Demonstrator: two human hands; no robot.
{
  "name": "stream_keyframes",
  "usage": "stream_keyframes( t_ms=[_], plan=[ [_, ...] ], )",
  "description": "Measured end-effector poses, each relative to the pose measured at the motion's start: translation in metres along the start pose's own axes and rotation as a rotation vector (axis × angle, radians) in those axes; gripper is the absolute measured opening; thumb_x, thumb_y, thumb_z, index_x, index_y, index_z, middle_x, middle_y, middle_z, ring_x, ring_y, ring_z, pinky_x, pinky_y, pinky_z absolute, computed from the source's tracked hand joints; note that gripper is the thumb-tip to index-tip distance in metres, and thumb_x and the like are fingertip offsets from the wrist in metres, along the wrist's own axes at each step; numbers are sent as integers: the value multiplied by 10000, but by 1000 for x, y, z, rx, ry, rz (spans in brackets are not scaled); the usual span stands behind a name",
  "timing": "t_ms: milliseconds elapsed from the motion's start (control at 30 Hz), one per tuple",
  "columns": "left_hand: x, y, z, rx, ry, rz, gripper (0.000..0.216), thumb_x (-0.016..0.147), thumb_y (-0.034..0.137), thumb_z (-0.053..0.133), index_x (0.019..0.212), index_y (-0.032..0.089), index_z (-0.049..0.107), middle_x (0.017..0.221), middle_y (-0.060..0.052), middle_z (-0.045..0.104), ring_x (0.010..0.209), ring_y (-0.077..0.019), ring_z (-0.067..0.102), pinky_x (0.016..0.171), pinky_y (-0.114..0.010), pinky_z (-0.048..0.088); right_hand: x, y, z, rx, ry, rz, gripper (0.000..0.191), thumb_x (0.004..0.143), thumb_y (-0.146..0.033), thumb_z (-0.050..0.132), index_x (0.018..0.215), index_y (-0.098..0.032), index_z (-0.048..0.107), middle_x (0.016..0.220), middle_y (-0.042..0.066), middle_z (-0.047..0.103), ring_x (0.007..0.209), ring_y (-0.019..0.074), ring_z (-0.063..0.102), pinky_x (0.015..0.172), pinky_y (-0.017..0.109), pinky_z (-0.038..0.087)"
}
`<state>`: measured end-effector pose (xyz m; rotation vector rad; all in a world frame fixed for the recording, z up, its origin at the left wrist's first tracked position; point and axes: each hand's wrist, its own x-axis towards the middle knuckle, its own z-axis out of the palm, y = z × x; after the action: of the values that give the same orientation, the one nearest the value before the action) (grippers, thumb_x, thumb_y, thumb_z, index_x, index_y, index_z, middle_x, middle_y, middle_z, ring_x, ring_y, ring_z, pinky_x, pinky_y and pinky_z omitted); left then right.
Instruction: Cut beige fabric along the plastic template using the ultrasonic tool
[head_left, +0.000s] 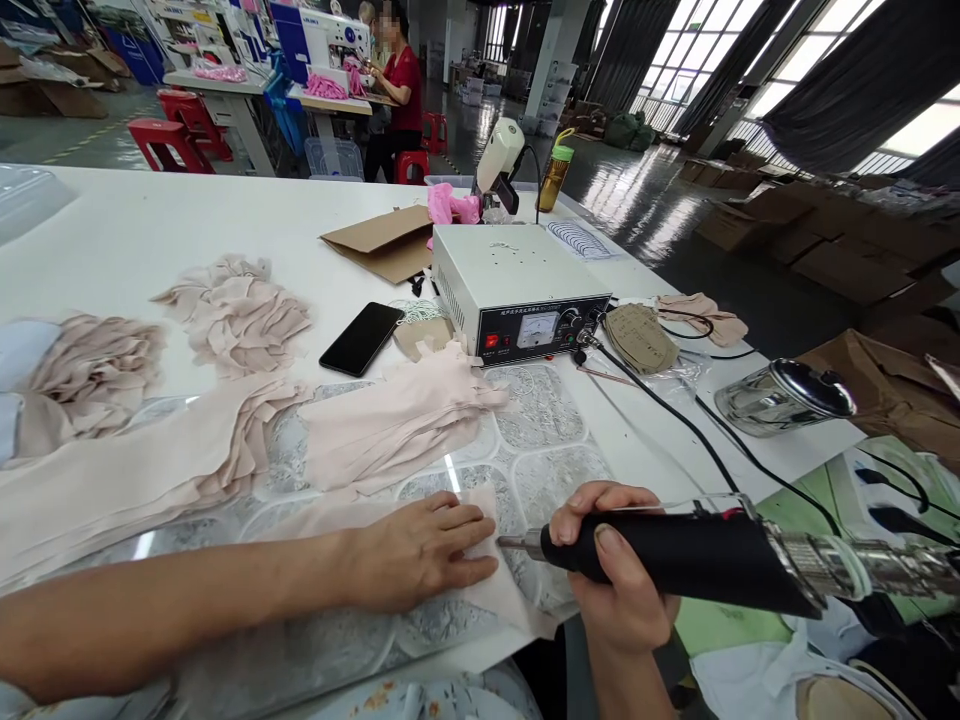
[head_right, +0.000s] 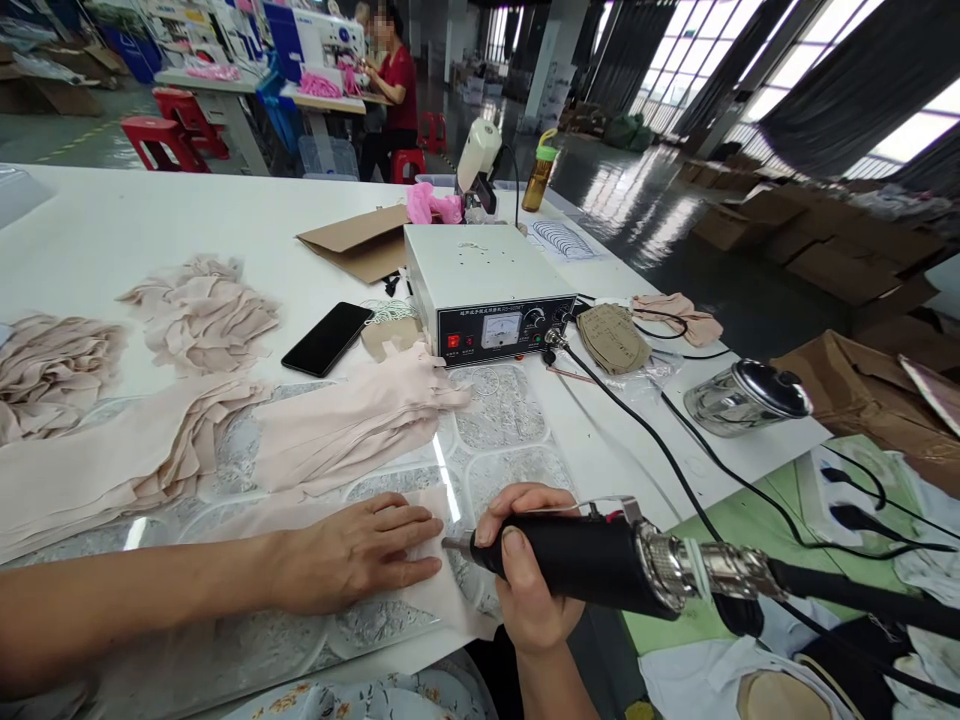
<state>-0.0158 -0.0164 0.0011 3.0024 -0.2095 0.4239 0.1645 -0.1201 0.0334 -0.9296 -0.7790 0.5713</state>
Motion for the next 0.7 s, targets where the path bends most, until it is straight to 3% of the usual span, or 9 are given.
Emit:
stream_keyframes(
  t_ms=[167,333,533,700],
  plan=[
    [1,0,0,-2,10,14,259,968,113,438,1171,158,592,1219,-150,644,1076,-254,599,903,-371,446,-1,5,-4,-30,-44,13,40,864,-236,588,875,-231,550,814,-16,563,574,108,563,551,299,493],
    [0,-5,-3,-13,-20,39,280,962,98,434,1195,148,581,1233,-162,634,1091,-268,598,917,-399,450,-6,-2,-6,30,7,8,59,853,-264,596,887,-231,561,815,-16,554,567,106,558,536,292,492],
    [-2,-14,-10,-13,-53,79,278,977,84,434,1199,156,586,1237,-162,632,1123,-246,598,977,-414,441,-32,-23,-22,52,36,60,86,850,-302,605,892,-239,566,773,-12,535,543,107,546,482,270,497],
    [0,-2,-17,-7,-20,83,287,1007,96,389,1217,99,584,1239,-179,644,1162,-257,592,1005,-427,455,-49,-25,-31,20,42,88,103,876,-340,604,910,-261,547,799,-8,528,572,119,546,524,299,498]
  ],
)
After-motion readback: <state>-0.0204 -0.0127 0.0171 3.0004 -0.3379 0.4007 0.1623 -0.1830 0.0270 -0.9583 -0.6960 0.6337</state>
